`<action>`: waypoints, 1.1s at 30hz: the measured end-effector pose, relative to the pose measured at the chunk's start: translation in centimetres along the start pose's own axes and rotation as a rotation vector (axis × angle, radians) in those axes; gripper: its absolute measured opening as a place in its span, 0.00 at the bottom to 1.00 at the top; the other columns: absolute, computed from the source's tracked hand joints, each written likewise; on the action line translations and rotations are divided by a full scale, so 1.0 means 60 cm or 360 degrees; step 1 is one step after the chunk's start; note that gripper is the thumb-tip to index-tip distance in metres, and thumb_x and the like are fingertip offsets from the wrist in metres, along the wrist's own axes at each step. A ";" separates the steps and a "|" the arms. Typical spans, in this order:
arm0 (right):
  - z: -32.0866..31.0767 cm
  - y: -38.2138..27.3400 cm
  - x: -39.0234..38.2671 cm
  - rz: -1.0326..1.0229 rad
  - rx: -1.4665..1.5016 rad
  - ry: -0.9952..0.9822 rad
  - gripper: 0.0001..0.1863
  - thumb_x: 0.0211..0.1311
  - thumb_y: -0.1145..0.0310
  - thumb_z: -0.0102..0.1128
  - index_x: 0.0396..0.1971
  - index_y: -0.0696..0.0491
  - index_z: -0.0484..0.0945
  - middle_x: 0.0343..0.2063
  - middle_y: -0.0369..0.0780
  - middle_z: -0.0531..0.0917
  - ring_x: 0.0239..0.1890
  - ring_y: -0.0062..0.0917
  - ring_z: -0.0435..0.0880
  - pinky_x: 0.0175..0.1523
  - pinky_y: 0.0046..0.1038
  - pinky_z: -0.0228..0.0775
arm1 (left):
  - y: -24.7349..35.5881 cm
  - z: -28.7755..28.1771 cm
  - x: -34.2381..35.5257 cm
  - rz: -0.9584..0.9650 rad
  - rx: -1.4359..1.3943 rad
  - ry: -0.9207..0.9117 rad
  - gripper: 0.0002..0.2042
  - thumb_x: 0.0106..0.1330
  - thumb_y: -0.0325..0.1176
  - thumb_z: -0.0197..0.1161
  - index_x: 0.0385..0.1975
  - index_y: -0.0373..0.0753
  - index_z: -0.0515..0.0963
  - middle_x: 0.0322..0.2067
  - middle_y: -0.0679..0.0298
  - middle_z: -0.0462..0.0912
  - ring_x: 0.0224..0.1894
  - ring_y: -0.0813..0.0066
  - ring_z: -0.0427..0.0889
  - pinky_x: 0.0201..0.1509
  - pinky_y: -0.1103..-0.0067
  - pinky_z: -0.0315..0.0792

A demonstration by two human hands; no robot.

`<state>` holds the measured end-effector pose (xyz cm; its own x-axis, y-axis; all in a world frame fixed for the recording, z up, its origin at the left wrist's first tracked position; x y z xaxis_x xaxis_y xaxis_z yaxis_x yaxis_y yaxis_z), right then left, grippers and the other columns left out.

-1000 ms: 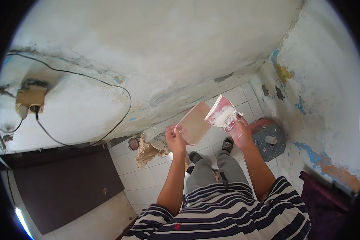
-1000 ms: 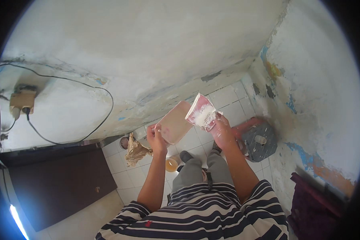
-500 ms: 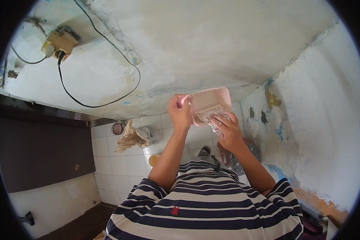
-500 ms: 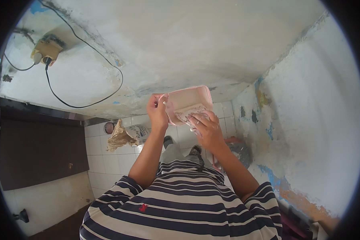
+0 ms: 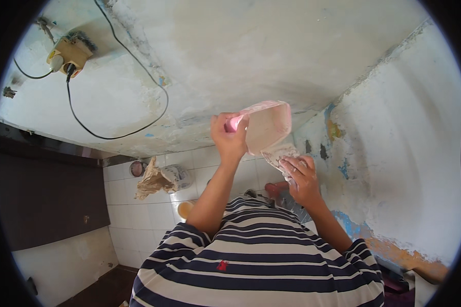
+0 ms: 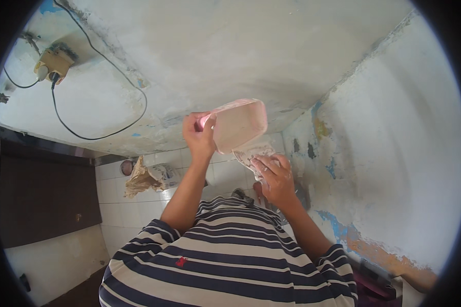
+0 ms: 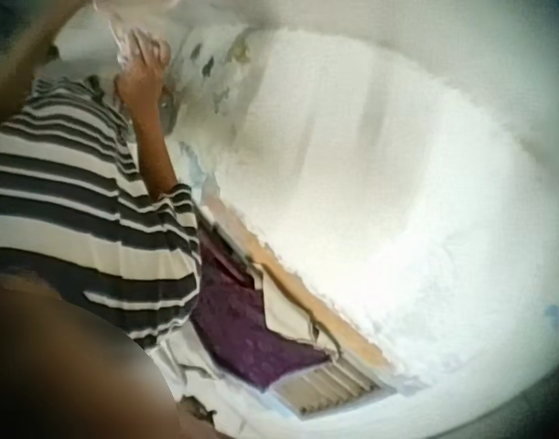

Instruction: The person applies plaster to a damaged wall using a putty knife, scooping the plaster from a plastic container.

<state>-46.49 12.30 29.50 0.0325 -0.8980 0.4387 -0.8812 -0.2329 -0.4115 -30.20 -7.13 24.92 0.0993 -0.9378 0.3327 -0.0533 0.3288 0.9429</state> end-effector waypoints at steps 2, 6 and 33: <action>-0.013 0.017 -0.019 0.0039 -0.0012 0.0006 0.24 0.49 0.79 0.58 0.50 0.54 0.84 0.51 0.39 0.85 0.51 0.40 0.77 0.59 0.40 0.69 | 0.022 -0.005 -0.001 0.0105 0.0048 -0.0041 0.11 0.54 0.33 0.76 0.31 0.36 0.82 0.31 0.62 0.73 0.34 0.70 0.72 0.36 0.74 0.68; -0.071 0.051 -0.024 0.0136 0.0072 0.0270 0.21 0.52 0.81 0.57 0.48 0.55 0.83 0.48 0.40 0.86 0.48 0.41 0.79 0.57 0.40 0.71 | 0.055 -0.016 -0.005 0.0158 0.0099 -0.0103 0.14 0.49 0.33 0.78 0.32 0.37 0.82 0.31 0.63 0.71 0.33 0.70 0.71 0.36 0.74 0.68; 0.077 -0.015 0.134 -0.0053 0.0070 -0.1163 0.14 0.64 0.71 0.59 0.49 0.56 0.82 0.38 0.51 0.86 0.42 0.48 0.84 0.49 0.44 0.74 | -0.048 -0.032 -0.055 -0.0331 -0.0463 -0.0374 0.11 0.55 0.37 0.75 0.27 0.37 0.83 0.29 0.65 0.75 0.32 0.77 0.72 0.37 0.78 0.67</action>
<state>-43.27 3.57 29.69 0.3786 -0.9065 -0.1868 -0.8551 -0.2653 -0.4455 -28.45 -4.77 21.11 -0.1526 -0.9763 0.1535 0.2295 0.1160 0.9664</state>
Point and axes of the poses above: each hand's wrist, its own x-axis towards the middle knuckle, its own z-axis out of the palm, y = z × x, the point moved 7 cm from there along x, towards the middle knuckle
